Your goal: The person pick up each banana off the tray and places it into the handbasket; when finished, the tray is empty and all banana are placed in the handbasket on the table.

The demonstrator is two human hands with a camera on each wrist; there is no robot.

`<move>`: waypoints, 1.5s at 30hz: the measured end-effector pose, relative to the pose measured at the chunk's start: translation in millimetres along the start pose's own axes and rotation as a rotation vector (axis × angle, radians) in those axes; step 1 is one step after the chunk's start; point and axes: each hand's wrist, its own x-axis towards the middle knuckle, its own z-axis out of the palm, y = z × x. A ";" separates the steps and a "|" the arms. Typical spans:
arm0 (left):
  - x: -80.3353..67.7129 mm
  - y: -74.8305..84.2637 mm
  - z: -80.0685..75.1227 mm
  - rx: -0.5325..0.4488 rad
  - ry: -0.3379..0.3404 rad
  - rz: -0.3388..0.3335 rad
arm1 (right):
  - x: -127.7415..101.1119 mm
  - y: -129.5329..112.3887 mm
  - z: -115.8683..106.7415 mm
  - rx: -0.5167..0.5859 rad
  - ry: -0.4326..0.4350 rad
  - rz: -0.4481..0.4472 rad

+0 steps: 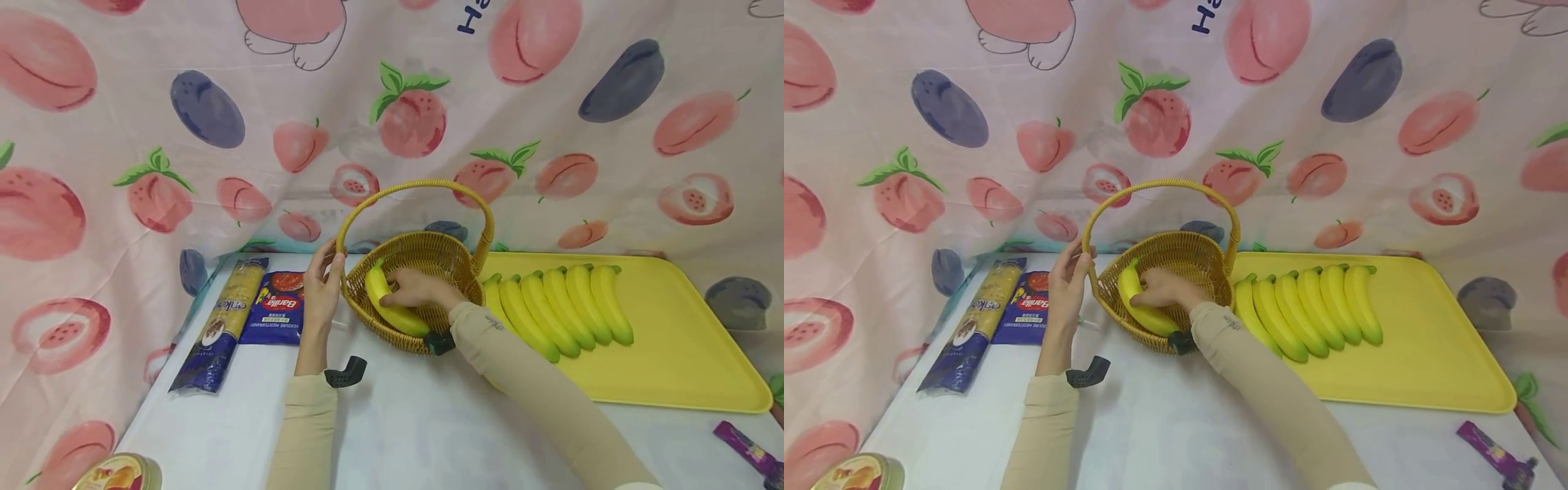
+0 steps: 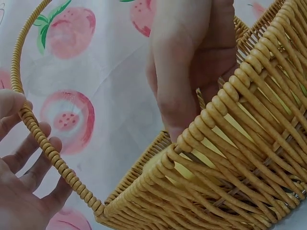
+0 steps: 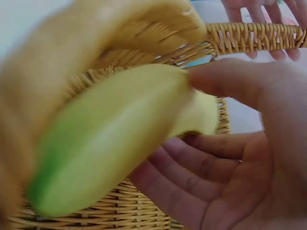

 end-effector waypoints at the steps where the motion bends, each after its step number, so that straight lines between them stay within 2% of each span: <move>1: 0.4 0.2 0.1 0.001 -0.001 0.003 | 1.3 -1.7 0.0 -0.009 -0.013 -0.002; 6: 1.5 0.1 -0.1 -0.002 -0.006 0.013 | 5.8 -7.7 0.2 -0.014 -0.126 0.022; 10: 6.0 -17.8 -0.5 0.001 0.007 0.028 | 8.2 -10.4 1.4 -0.002 -0.194 0.075; 13: 6.9 -23.5 -0.4 -0.003 0.011 0.025 | 9.0 -11.0 2.7 0.007 -0.206 0.103; 19: 1.6 -2.9 1.5 -0.010 -0.011 0.007 | 6.0 -11.5 2.6 0.008 -0.205 0.100; 27: 3.0 -1.1 2.1 -0.024 -0.003 -0.007 | -6.5 -7.3 -6.4 -0.059 -0.153 0.070; 29: 2.2 -1.2 1.8 -0.027 -0.003 -0.005 | -11.1 -3.4 -9.4 -0.037 -0.141 0.064; 35: -0.3 -2.5 0.3 -0.030 0.000 -0.019 | -28.3 10.3 -18.4 0.127 -0.111 0.025; 42: -1.8 -3.5 0.6 -0.036 -0.012 -0.027 | -56.5 32.8 -24.2 0.089 0.035 -0.065; 45: -2.5 -3.2 0.9 -0.038 -0.015 -0.033 | -69.9 42.6 -24.5 0.140 0.084 -0.088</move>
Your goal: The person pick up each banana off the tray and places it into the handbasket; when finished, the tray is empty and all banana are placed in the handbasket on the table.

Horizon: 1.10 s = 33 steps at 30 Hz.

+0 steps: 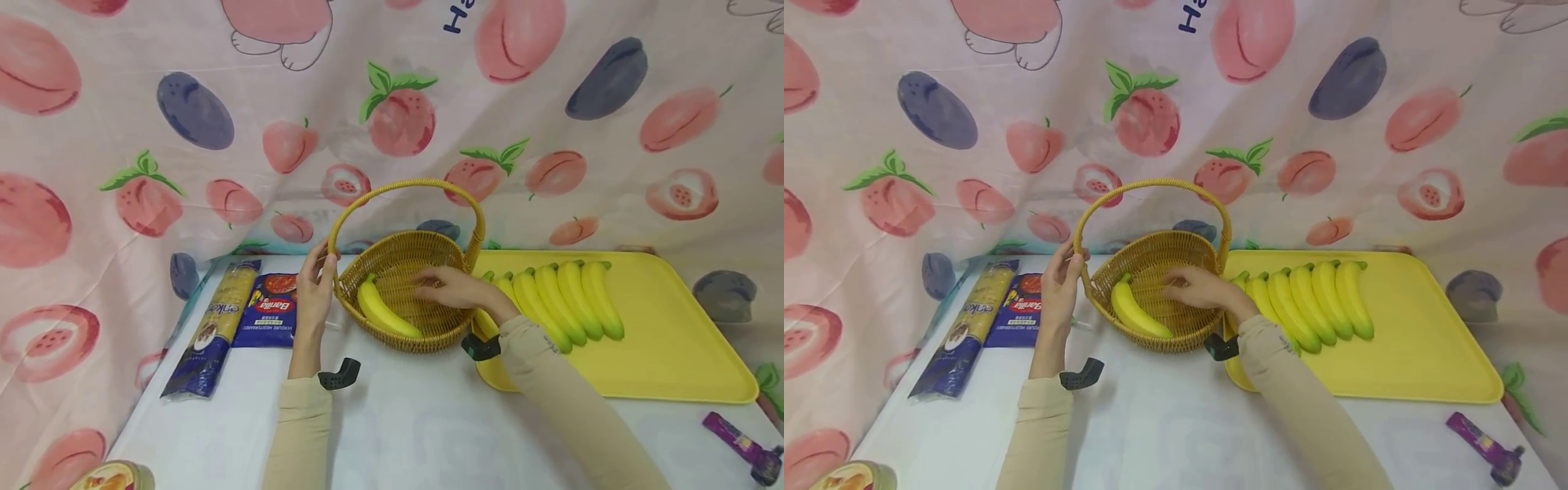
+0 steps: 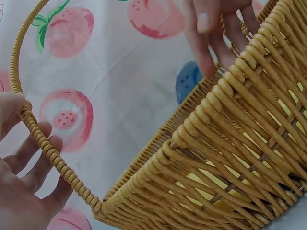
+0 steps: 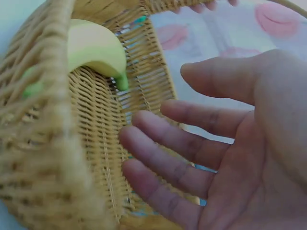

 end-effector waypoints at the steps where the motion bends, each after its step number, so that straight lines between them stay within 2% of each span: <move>1: -0.1 -0.1 -0.2 0.001 0.001 -0.001 | -3.8 2.8 -0.7 0.021 0.015 -0.012; 4: -1.0 0.4 -0.8 0.002 0.001 0.002 | -13.6 10.8 -2.7 0.069 0.065 -0.043; 8: -0.7 -0.3 -0.7 0.008 0.004 0.004 | -25.9 20.4 -6.5 0.048 0.163 -0.095; 13: -0.3 -0.5 0.3 -0.011 0.000 -0.002 | -44.5 34.3 -11.9 0.064 0.263 -0.098; 25: 0.3 -0.2 0.3 -0.012 -0.010 -0.018 | -90.8 77.9 -27.4 0.009 0.488 -0.053; 33: -0.1 1.2 -0.7 -0.008 -0.010 -0.027 | -117.6 114.0 -38.5 0.053 0.657 0.056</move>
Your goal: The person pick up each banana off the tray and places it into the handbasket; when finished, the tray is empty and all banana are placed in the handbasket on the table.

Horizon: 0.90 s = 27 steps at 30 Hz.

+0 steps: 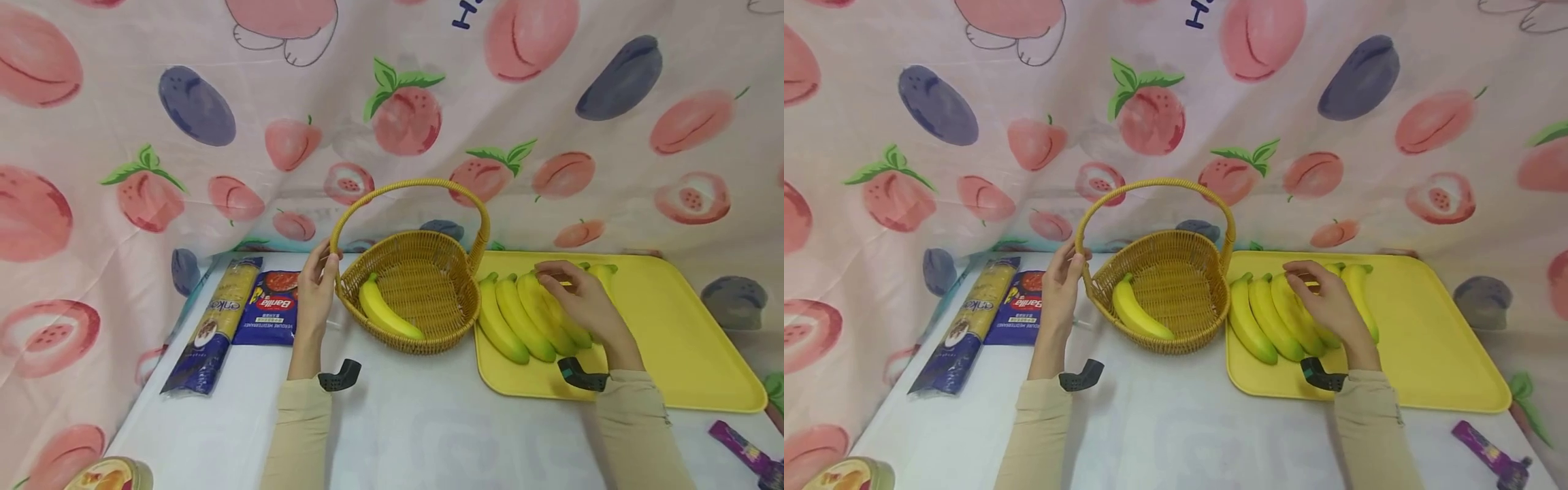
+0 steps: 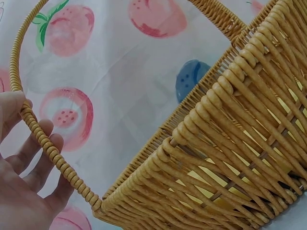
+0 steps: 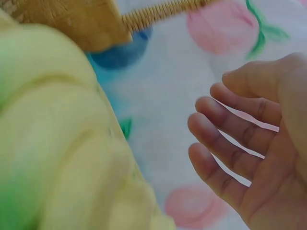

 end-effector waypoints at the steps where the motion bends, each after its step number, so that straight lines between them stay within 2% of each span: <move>1: 0.1 -0.2 0.5 0.002 -0.003 0.001 | -2.6 5.3 -4.0 -0.001 0.026 0.008; 7: 1.9 -1.1 1.3 0.000 -0.002 0.006 | -13.4 36.8 -19.6 0.008 0.171 0.025; 14: 0.3 -2.0 0.7 -0.003 0.008 -0.007 | -19.7 67.6 -29.3 -0.001 0.263 0.066; 18: -0.9 -2.0 -0.1 -0.002 0.003 -0.014 | -25.1 81.0 -33.2 -0.019 0.292 0.132; 22: -0.4 -1.2 0.3 -0.003 -0.002 0.011 | -28.2 93.1 -34.6 -0.039 0.300 0.200; 27: -1.1 -0.8 1.0 -0.001 0.007 0.018 | -27.5 105.0 -34.8 -0.051 0.279 0.273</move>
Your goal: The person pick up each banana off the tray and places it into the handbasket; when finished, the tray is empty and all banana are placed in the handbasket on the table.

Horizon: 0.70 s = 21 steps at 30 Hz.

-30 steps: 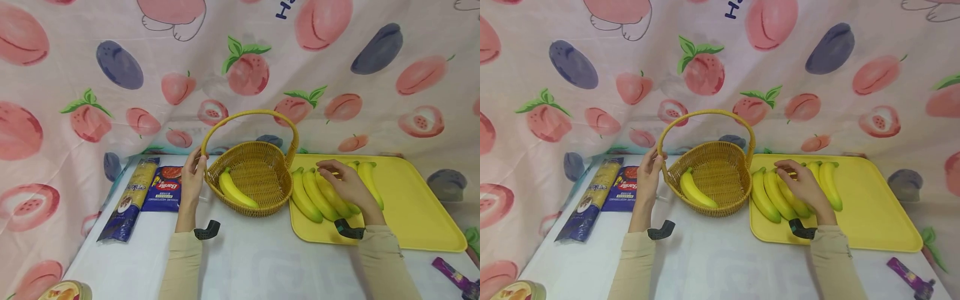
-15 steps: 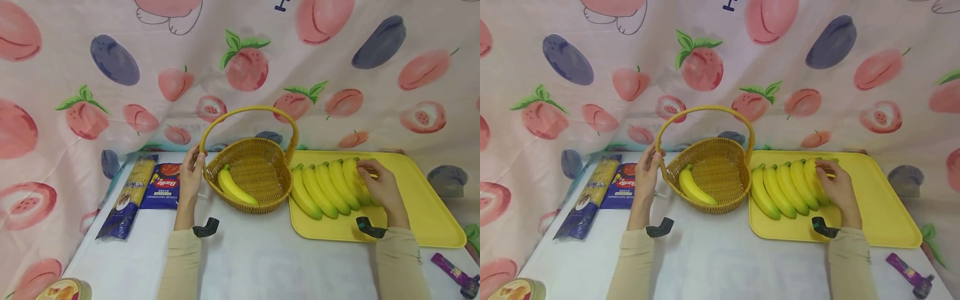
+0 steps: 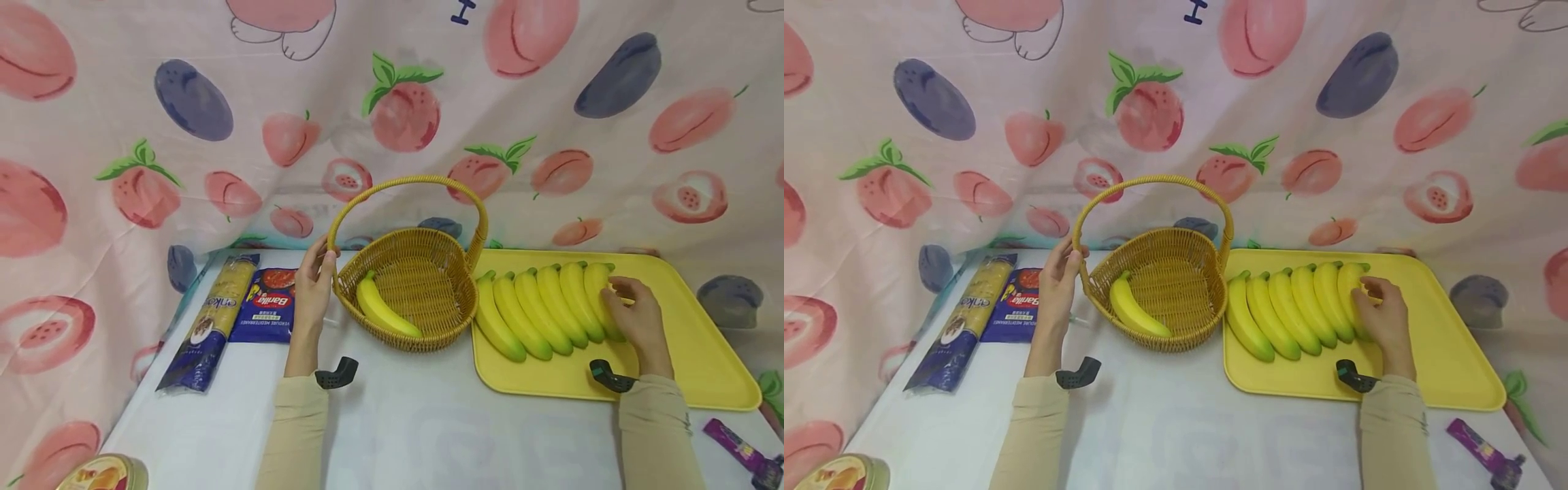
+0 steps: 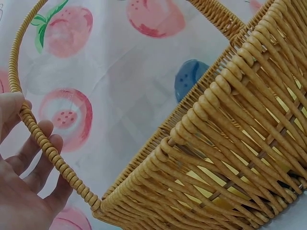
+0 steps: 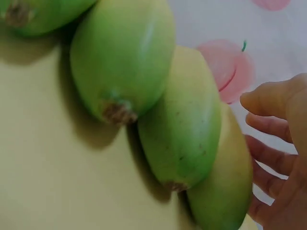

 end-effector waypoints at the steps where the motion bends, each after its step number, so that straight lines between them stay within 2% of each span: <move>1: -0.4 -0.1 0.3 0.000 0.001 -0.004 | 0.4 2.0 0.2 0.004 -0.016 0.021; 6: -1.2 -1.4 1.1 -0.009 -0.009 -0.016 | 2.4 8.7 0.3 0.018 -0.123 0.117; 12: -0.3 -1.6 -0.3 -0.010 -0.001 -0.011 | 5.1 4.9 2.5 0.005 -0.247 0.128; 16: -0.4 -1.1 0.1 -0.005 0.002 -0.011 | 3.9 4.1 4.3 -0.014 -0.237 0.148; 21: 0.2 -1.6 0.8 -0.005 0.000 -0.006 | 1.8 5.7 4.7 0.036 -0.214 0.176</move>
